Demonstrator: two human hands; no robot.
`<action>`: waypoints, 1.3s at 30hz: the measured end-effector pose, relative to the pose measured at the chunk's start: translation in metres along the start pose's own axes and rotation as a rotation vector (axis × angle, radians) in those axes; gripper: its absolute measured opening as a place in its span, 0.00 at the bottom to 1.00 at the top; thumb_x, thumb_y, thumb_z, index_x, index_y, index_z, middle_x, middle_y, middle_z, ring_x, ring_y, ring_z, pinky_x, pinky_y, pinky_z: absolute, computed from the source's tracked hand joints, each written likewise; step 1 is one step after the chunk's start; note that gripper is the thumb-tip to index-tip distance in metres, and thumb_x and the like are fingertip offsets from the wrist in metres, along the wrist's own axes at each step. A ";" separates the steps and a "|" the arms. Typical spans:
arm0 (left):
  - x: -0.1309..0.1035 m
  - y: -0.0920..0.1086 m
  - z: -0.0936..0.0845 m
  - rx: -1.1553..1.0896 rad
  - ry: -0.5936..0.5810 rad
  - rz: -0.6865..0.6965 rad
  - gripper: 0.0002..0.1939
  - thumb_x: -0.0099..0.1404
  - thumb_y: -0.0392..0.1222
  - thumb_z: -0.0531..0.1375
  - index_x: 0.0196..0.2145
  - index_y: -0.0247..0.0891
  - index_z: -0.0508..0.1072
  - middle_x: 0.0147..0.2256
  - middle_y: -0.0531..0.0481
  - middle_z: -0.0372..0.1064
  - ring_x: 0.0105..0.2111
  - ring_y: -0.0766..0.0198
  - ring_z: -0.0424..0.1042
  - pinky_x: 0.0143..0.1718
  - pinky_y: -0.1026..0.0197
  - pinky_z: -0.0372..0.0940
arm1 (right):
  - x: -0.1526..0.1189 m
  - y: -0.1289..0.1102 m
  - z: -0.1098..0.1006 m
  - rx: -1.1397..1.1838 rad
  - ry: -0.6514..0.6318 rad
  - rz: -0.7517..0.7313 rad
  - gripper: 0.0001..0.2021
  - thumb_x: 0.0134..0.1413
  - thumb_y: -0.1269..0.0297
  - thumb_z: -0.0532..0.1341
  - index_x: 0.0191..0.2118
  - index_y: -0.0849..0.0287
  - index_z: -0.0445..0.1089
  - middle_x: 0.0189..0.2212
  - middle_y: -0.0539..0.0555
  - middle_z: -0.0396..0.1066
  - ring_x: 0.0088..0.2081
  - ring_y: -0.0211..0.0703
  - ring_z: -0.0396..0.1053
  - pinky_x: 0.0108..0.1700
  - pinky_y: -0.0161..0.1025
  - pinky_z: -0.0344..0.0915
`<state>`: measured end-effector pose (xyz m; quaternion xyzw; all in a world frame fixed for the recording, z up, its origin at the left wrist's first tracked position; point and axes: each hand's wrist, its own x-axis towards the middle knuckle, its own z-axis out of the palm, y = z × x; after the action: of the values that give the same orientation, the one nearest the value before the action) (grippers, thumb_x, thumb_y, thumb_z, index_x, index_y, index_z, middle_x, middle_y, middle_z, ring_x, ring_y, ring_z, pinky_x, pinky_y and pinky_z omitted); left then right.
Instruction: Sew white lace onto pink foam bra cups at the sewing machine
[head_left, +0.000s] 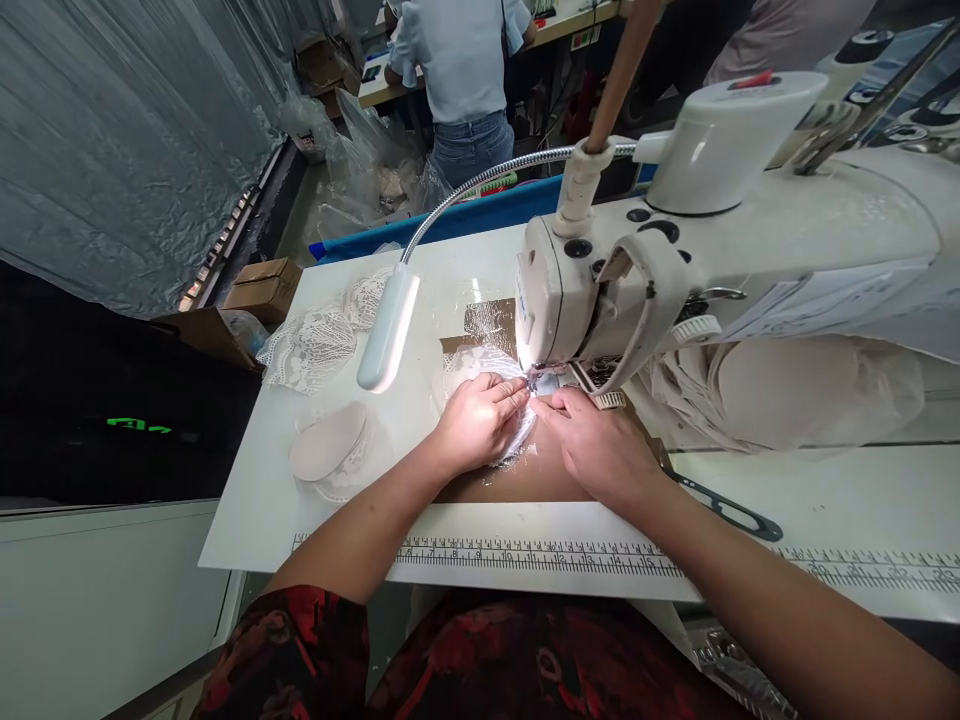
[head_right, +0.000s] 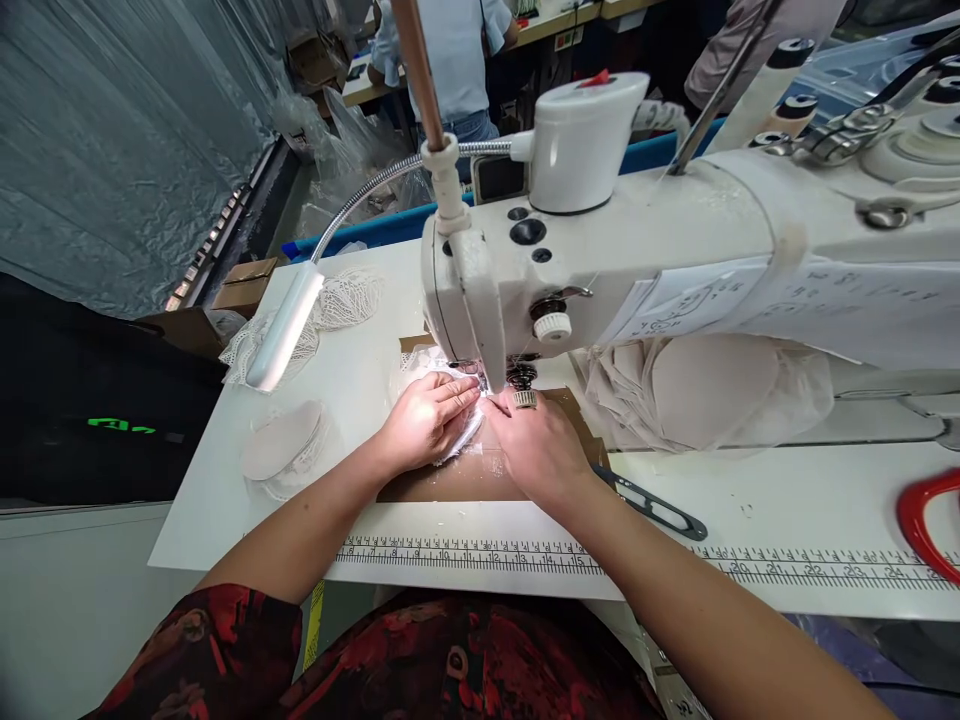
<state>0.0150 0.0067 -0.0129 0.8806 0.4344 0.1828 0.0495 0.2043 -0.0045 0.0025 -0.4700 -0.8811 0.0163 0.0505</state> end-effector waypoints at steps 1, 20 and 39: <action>0.000 -0.001 0.001 -0.004 0.004 -0.008 0.18 0.68 0.41 0.50 0.50 0.33 0.72 0.52 0.39 0.70 0.44 0.56 0.69 0.43 0.51 0.68 | 0.000 0.000 0.000 -0.002 0.006 -0.003 0.23 0.53 0.77 0.52 0.53 0.58 0.71 0.39 0.57 0.71 0.27 0.42 0.58 0.27 0.41 0.48; -0.011 0.010 -0.023 -0.066 -0.116 -0.247 0.17 0.57 0.34 0.56 0.44 0.39 0.75 0.55 0.47 0.68 0.59 0.46 0.60 0.58 0.38 0.55 | -0.012 0.011 0.010 0.260 0.199 -0.106 0.19 0.55 0.76 0.50 0.47 0.61 0.74 0.39 0.57 0.74 0.37 0.44 0.68 0.39 0.40 0.61; -0.018 0.041 -0.021 -0.108 -0.125 -0.025 0.18 0.65 0.37 0.54 0.50 0.30 0.71 0.54 0.37 0.66 0.55 0.54 0.66 0.55 0.51 0.66 | -0.017 0.011 0.003 0.057 0.086 -0.119 0.18 0.58 0.72 0.51 0.49 0.59 0.73 0.33 0.56 0.70 0.36 0.47 0.62 0.37 0.41 0.54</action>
<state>0.0278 -0.0345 0.0112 0.8809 0.4308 0.1500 0.1264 0.2226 -0.0120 -0.0022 -0.4156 -0.9036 0.0183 0.1025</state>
